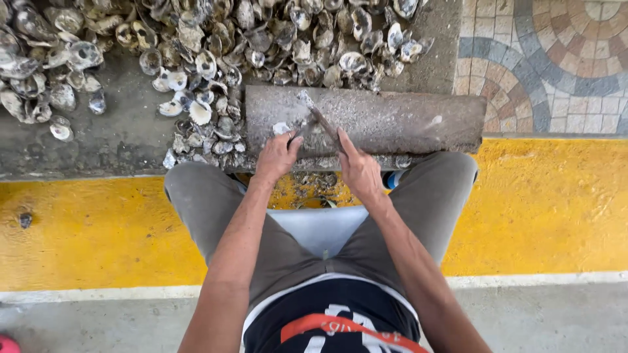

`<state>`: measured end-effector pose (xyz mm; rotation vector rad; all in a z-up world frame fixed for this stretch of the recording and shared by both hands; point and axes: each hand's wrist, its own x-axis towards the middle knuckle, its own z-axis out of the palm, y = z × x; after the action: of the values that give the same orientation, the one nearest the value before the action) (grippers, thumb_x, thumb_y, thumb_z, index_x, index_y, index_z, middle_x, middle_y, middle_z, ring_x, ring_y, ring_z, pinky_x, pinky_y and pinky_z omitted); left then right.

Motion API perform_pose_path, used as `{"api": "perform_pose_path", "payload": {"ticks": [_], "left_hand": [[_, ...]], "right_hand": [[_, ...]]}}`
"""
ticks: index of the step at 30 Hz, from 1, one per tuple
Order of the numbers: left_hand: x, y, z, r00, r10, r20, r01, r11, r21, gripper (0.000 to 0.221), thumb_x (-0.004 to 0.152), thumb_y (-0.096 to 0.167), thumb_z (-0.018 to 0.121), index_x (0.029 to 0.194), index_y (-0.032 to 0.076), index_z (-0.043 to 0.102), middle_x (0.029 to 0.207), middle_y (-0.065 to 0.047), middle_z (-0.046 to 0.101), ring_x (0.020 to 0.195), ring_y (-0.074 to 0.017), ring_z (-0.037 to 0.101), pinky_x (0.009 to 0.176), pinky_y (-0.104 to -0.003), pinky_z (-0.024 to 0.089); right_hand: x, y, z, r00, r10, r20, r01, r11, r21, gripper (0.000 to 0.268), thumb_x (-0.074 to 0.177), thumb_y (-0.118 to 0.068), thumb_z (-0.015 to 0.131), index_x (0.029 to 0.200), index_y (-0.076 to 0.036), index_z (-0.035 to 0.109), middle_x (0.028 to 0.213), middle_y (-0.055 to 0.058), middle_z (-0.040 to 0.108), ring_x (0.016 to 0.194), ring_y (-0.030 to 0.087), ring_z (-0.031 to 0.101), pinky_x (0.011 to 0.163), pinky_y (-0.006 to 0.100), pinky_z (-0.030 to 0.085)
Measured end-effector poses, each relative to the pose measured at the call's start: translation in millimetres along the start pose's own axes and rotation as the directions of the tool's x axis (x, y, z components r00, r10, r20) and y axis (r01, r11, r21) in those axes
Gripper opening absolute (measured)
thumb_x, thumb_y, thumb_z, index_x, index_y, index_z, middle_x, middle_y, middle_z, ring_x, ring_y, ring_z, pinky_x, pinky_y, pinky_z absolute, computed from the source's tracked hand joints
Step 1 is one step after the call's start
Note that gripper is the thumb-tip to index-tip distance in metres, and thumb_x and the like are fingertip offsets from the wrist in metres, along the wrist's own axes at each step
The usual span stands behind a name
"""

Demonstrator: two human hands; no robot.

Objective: Shucking and cleaning oyster shells on a wooden block using hand tools.

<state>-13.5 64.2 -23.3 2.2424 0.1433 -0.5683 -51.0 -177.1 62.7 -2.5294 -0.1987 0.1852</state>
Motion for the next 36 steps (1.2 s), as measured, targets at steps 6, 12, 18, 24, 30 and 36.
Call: {"api": "perform_pose_path", "payload": {"ticks": [6, 12, 18, 24, 30, 36], "left_hand": [[-11.8, 16.9, -2.3, 1.0, -0.005, 0.001, 0.005, 0.998, 0.055, 0.056, 0.104, 0.054, 0.046, 0.122, 0.009, 0.073, 0.081, -0.016, 0.073, 0.078, -0.0305, 0.072, 0.079, -0.049, 0.056], [-12.3, 15.9, 0.3, 0.997, 0.031, -0.066, -0.028, 0.999, 0.037, 0.058, 0.1, 0.052, 0.052, 0.13, 0.006, 0.068, 0.076, -0.015, 0.072, 0.073, -0.03, 0.073, 0.076, -0.049, 0.058], [-3.0, -22.6, 56.5, 0.975, 0.048, -0.216, -0.087, 0.981, -0.174, 0.047, 0.106, 0.042, 0.057, 0.127, 0.001, 0.066, 0.083, -0.006, 0.066, 0.059, -0.0152, 0.064, 0.053, -0.035, 0.056], [-60.7, 45.0, 29.2, 0.978, -0.15, 0.142, 0.18, 0.278, -0.944, 0.036, 0.107, 0.034, 0.051, 0.119, 0.004, 0.067, 0.069, -0.001, 0.057, 0.05, -0.0083, 0.051, 0.041, -0.023, 0.041], [-71.2, 54.1, 36.2, 0.992, -0.125, 0.035, 0.083, 0.41, -0.908, 0.033, 0.106, 0.028, 0.054, 0.119, 0.001, 0.069, 0.069, 0.0, 0.059, 0.05, -0.0068, 0.049, 0.043, -0.022, 0.041], [-71.4, 61.6, 39.0, 0.998, -0.048, -0.043, -0.008, 0.572, -0.82, 0.033, 0.107, 0.028, 0.055, 0.116, 0.0, 0.069, 0.066, 0.001, 0.056, 0.051, -0.0057, 0.047, 0.044, -0.022, 0.038]], "right_hand": [[-10.9, -14.1, 12.0, 0.909, -0.19, -0.371, 0.256, 0.957, 0.137, 0.061, 0.104, -0.012, 0.062, 0.16, -0.013, 0.036, 0.115, 0.026, 0.072, 0.08, 0.038, 0.072, 0.065, 0.044, 0.057], [-17.1, 16.0, 25.2, 0.964, 0.0, -0.267, 0.05, 0.982, 0.181, 0.061, 0.101, -0.008, 0.064, 0.157, -0.017, 0.042, 0.082, 0.021, 0.071, 0.064, 0.037, 0.07, 0.059, 0.049, 0.052], [-0.8, 88.9, 76.9, 0.951, 0.081, -0.298, -0.056, 0.994, 0.094, 0.084, 0.092, 0.006, 0.059, 0.164, -0.015, 0.021, 0.101, 0.027, 0.07, 0.085, 0.045, 0.069, 0.071, 0.053, 0.052], [10.7, 95.5, 89.3, 0.927, 0.374, -0.034, -0.375, 0.926, -0.044, 0.095, 0.094, 0.001, 0.063, 0.166, -0.027, 0.008, 0.108, 0.029, 0.062, 0.084, 0.044, 0.07, 0.072, 0.051, 0.056], [10.5, 66.6, 49.9, 0.851, 0.508, 0.136, -0.467, 0.849, -0.248, 0.09, 0.101, -0.023, 0.066, 0.17, -0.032, 0.009, 0.108, 0.025, 0.069, 0.098, 0.046, 0.067, 0.083, 0.058, 0.052], [-4.6, 28.2, 19.0, 0.957, 0.111, -0.269, -0.179, 0.954, -0.24, 0.078, 0.081, -0.025, 0.081, 0.148, -0.013, 0.042, 0.104, 0.022, 0.064, 0.092, 0.038, 0.067, 0.067, 0.049, 0.053]]}}
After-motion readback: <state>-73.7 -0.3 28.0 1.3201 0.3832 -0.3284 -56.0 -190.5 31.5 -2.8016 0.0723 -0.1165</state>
